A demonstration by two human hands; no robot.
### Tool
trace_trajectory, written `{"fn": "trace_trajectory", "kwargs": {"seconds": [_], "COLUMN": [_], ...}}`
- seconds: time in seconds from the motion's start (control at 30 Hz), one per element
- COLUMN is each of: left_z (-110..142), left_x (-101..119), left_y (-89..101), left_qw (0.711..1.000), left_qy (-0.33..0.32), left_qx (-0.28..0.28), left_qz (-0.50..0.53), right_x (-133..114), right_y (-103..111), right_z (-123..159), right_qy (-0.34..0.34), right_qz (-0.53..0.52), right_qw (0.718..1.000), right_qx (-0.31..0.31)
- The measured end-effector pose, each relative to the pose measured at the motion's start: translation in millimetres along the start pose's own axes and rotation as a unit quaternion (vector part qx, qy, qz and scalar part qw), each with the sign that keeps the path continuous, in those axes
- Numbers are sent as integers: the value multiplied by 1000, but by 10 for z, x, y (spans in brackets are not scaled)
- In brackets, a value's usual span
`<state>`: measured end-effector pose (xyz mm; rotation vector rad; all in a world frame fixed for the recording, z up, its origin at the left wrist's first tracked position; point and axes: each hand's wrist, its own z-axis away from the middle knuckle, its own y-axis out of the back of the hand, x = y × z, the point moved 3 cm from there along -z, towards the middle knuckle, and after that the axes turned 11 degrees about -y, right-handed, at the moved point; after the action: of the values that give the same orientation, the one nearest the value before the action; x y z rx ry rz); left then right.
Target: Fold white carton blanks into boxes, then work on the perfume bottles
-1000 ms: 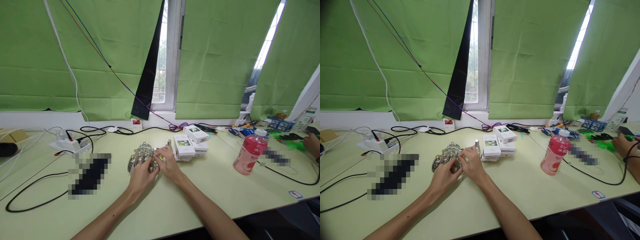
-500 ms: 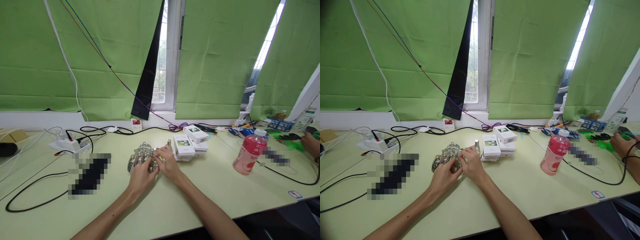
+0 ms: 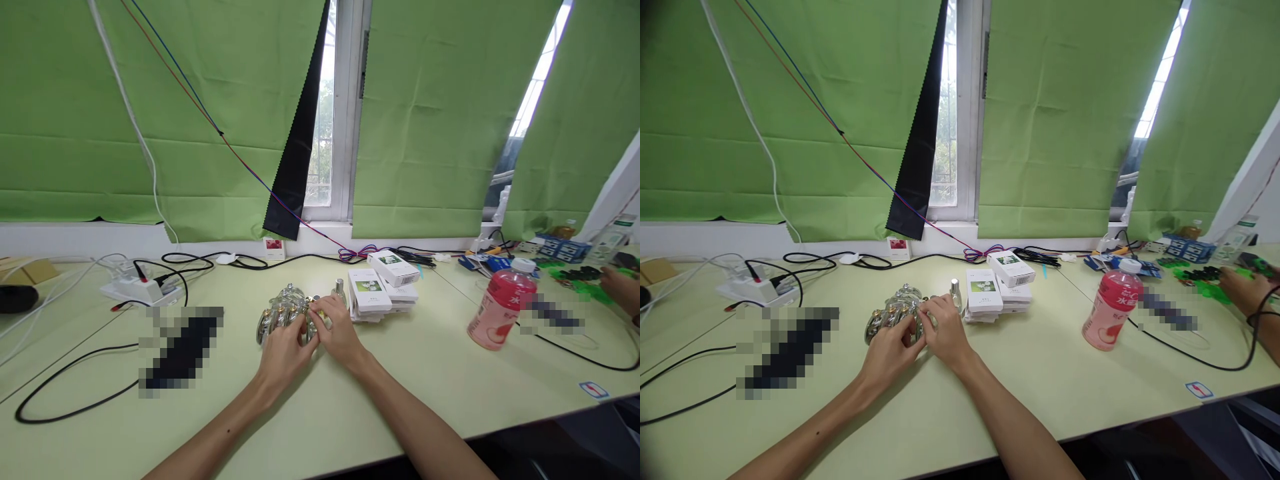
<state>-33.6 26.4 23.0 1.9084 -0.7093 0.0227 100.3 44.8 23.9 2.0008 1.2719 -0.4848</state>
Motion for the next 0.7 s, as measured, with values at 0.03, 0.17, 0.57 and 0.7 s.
{"fn": "trace_trajectory", "kwargs": {"seconds": [0.03, 0.17, 0.57, 0.7], "left_z": [-1, 1, 7, 4], "left_x": [-1, -1, 11, 8], "left_y": [-1, 0, 9, 12], "left_qw": [1000, 1000, 1000, 1000], "left_qy": [-1, -7, -2, -1], "left_qx": [1, 8, 3, 3], "left_qz": [-1, 2, 1, 3], "right_x": [4, -5, -16, -10], "right_y": [-6, -3, 23, 26], "right_z": [7, 25, 36, 34], "right_qy": [1, 7, -12, -14], "right_qz": [1, -2, -2, -8], "right_qw": [1000, 1000, 1000, 1000], "right_qx": [1, 6, 15, 13]}}
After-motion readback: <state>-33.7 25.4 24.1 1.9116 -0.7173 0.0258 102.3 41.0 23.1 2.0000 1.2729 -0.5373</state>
